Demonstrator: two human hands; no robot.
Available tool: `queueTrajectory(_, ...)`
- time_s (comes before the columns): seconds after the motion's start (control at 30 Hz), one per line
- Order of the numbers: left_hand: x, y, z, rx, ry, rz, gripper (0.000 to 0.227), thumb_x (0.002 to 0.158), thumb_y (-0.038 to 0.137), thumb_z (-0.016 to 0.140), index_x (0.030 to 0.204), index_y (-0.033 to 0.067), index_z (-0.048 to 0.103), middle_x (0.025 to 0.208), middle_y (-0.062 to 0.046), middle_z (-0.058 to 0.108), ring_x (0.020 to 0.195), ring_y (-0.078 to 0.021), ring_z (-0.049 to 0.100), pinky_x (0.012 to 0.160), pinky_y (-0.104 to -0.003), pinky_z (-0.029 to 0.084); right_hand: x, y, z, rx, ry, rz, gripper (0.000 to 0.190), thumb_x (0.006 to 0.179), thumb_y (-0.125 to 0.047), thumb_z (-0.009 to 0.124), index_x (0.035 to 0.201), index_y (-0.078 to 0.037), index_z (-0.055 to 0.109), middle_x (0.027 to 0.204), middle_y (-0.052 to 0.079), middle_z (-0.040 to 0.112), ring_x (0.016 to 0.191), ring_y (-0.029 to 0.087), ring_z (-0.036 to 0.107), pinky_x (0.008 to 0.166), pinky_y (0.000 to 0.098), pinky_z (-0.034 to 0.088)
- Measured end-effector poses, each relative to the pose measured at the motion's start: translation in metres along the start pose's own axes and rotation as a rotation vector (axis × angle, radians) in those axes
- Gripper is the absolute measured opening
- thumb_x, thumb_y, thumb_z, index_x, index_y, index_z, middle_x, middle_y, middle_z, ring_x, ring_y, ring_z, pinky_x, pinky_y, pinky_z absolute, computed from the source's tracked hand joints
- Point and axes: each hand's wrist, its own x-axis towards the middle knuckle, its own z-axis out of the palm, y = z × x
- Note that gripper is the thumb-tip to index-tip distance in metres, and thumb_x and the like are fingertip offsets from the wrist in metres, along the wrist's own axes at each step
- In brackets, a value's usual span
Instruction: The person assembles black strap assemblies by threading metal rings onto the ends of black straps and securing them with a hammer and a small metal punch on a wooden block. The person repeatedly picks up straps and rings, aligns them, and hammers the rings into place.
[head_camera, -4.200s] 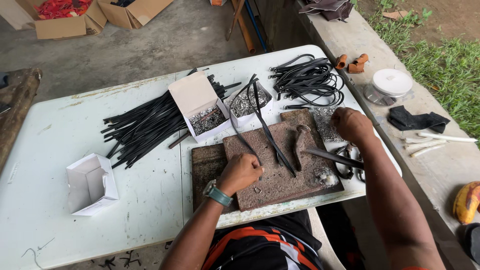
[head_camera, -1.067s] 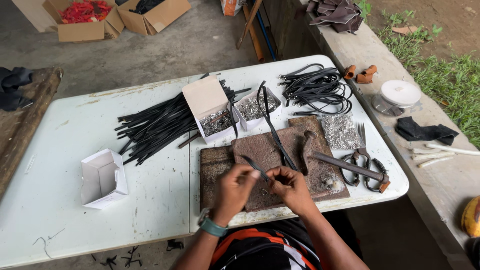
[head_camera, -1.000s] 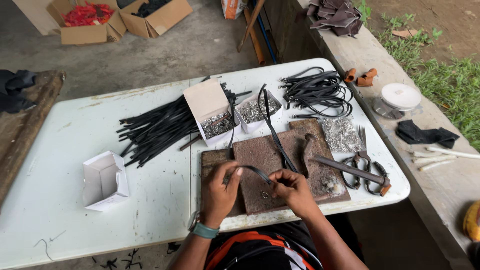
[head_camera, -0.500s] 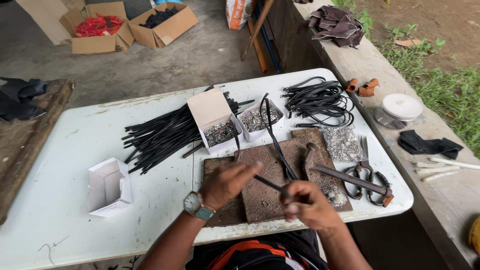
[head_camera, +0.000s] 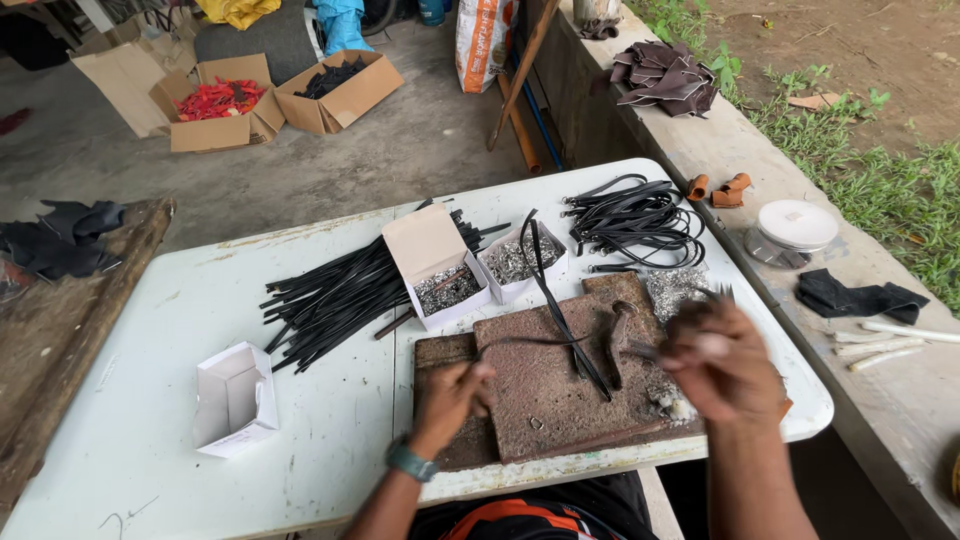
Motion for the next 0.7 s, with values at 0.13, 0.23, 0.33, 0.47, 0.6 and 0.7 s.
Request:
queueTrajectory(0.13,0.008,0.028,0.048,-0.126,-0.226,0.086,0.035,0.104,0.034,0.056,0.100,0.0019,0.070,0.074,-0.010,0.073,0.061,-0.0142,0.075,0.047,-0.026,0.056,0.003,0.084,0.007,-0.691,0.364,0.450,0.025,0.076,0.001,0.077,0.101,-0.002,0.076,0.103,0.013,0.079,0.092,0.022,0.075,0.088,0.0381,0.060)
queueTrajectory(0.23,0.006,0.043,0.058,-0.006,-0.375,0.115,0.036,0.106,0.033,0.056,0.101,0.0004,0.069,0.079,-0.009,0.073,0.065,-0.0135,0.075,0.049,-0.025,0.059,0.001,0.114,-0.012,-0.504,0.356,0.544,0.019,0.079,-0.001,0.079,0.098,0.001,0.074,0.094,0.014,0.077,0.088,0.022,0.074,0.087,0.0385,0.061)
queueTrajectory(0.33,0.003,0.048,0.053,0.073,-0.423,0.117,0.033,0.105,0.032,0.055,0.110,0.0026,0.070,0.084,-0.008,0.075,0.066,-0.0130,0.073,0.050,-0.024,0.059,-0.004,0.119,-0.032,-0.674,0.335,0.529,0.013,0.083,-0.002,0.079,0.094,0.003,0.075,0.088,0.013,0.076,0.079,0.020,0.071,0.076,0.0355,0.060)
queueTrajectory(0.47,0.001,0.050,0.048,0.060,-0.385,0.107,0.034,0.104,0.032,0.055,0.112,0.0041,0.072,0.083,-0.009,0.076,0.063,-0.0132,0.072,0.051,-0.023,0.061,0.003,0.112,-0.038,-0.799,0.399,0.380,0.011,0.083,-0.001,0.078,0.093,0.001,0.075,0.087,0.010,0.078,0.074,0.017,0.071,0.069,0.0313,0.060)
queueTrajectory(0.6,-0.002,0.048,0.047,0.020,-0.292,0.128,0.030,0.101,0.032,0.060,0.105,0.0048,0.074,0.079,-0.010,0.076,0.065,-0.0119,0.074,0.052,-0.024,0.061,0.002,0.110,-0.024,-0.943,0.228,0.424,0.011,0.082,-0.003,0.077,0.093,-0.002,0.077,0.092,0.008,0.081,0.081,0.013,0.076,0.077,0.0292,0.064)
queueTrajectory(0.7,0.000,0.046,0.050,0.087,-0.280,0.136,0.032,0.100,0.033,0.064,0.093,0.0033,0.073,0.074,-0.010,0.076,0.062,-0.0116,0.073,0.051,-0.024,0.061,-0.003,0.107,-0.018,-0.947,0.204,0.457,0.010,0.084,-0.003,0.076,0.094,-0.003,0.077,0.089,0.009,0.080,0.080,0.012,0.075,0.075,0.0287,0.063)
